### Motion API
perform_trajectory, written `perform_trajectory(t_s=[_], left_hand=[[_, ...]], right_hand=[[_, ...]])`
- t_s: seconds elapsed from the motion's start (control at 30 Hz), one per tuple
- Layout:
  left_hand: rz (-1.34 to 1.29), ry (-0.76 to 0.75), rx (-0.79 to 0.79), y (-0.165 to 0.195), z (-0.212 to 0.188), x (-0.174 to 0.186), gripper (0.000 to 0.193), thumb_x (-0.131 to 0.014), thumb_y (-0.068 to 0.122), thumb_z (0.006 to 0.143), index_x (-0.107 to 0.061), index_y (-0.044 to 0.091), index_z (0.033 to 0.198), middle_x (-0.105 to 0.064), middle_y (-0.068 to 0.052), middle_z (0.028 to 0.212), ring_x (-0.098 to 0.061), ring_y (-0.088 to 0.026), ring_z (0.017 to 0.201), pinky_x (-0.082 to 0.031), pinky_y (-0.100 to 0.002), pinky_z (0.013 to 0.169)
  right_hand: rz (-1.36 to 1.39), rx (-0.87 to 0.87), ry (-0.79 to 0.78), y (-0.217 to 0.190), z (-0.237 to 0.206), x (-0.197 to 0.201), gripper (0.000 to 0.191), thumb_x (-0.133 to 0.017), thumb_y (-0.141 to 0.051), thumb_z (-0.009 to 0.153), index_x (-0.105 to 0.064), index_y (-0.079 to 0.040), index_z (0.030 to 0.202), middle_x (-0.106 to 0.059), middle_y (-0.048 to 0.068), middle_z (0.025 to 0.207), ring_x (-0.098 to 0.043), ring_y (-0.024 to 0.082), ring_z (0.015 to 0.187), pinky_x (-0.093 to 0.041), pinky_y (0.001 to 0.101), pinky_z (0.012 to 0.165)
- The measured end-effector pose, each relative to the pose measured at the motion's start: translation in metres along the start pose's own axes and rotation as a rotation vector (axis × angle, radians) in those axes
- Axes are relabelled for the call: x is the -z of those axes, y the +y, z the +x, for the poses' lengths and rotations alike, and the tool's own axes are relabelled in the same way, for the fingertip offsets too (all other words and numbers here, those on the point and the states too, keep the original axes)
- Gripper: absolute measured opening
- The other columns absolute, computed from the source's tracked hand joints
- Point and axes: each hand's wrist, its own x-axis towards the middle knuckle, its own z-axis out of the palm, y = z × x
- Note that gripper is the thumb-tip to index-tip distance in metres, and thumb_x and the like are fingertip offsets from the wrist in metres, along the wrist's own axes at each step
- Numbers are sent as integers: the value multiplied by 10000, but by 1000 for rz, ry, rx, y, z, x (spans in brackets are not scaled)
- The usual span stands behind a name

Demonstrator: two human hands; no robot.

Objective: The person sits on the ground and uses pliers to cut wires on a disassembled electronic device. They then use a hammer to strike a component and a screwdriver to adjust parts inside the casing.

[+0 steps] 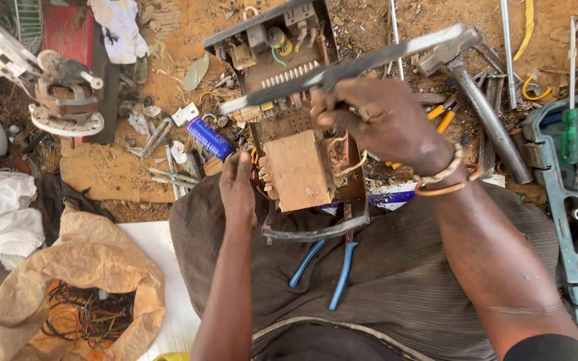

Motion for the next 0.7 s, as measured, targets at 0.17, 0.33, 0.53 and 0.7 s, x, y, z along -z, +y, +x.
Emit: perform_trajectory(t_s=[0.17,0.33,0.53,0.7], left_hand=[[67,-65,136,-13,7,-11,654,-590,548,936,-549,82,1392,-585,-109,1406,-512,-235,1338,-372,-417,1123],[-22,-116,218,-24,5,-9,563,-534,456,978,-548,60,1377,-598,-112,1348,-533,-210,1224,-403,-371,1029],[-79,-286,232,-49,-15,5,322,-520,141,1011,-631,-7,1275,-686,-92,1091,-577,-149,879,-461,-311,742],[-85,-299,244,-48,-13,8,243,-537,41,1012,-666,-41,1201,-720,-65,955,-606,-89,716,-498,-252,599]], right_hand=[[-81,48,12,-4,-2,-5,181,-786,-173,933,-752,-80,1084,-731,68,930,-676,201,735,-524,367,610],[-157,106,93,-4,-3,0,267,-781,-281,969,-693,-55,1078,-706,93,981,-691,250,882,-560,399,730],[27,-42,39,8,-5,-4,189,-764,-281,981,-704,-107,1022,-714,37,859,-703,164,797,-563,342,680],[-129,-75,-13,19,-10,-17,147,-738,-292,999,-744,-167,1075,-699,-10,762,-608,124,649,-465,306,565]])
